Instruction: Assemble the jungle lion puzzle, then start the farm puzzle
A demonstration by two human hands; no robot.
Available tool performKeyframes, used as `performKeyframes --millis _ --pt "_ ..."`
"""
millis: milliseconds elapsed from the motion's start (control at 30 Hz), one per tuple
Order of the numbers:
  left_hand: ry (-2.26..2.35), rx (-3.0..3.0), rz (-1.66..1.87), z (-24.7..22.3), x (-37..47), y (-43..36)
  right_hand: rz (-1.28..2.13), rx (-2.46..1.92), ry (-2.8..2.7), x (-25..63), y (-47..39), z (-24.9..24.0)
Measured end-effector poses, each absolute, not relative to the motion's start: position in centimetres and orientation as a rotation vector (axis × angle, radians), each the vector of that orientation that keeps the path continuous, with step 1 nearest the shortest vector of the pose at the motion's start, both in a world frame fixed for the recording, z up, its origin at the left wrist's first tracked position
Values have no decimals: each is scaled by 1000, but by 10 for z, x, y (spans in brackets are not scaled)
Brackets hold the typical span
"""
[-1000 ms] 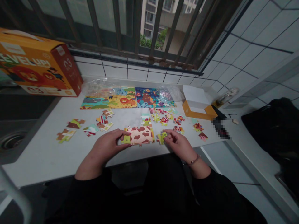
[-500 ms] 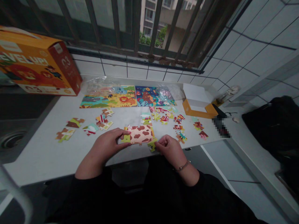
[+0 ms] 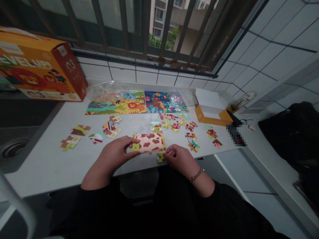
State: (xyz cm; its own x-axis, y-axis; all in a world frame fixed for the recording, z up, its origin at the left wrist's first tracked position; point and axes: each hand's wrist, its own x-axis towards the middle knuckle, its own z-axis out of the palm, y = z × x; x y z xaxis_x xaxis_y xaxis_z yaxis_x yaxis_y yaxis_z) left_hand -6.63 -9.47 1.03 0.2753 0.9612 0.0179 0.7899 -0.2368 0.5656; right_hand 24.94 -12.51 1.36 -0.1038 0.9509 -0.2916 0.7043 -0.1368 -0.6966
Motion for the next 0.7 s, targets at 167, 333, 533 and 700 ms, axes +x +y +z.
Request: performKeyframes --millis 167,333,533,700 --pt "1566 2102 514 9 -67 -94 1068 -1861 -1868 245 -122 18" --pt "1568 2107 521 7 -67 -93 1192 -1810 -1816 249 -120 17" --pt "1548 2133 554 4 -69 -94 1419 -1535 -1659 248 -128 10" --pt "1509 2138 586 3 -69 -95 1462 -1399 -1719 229 -131 1"
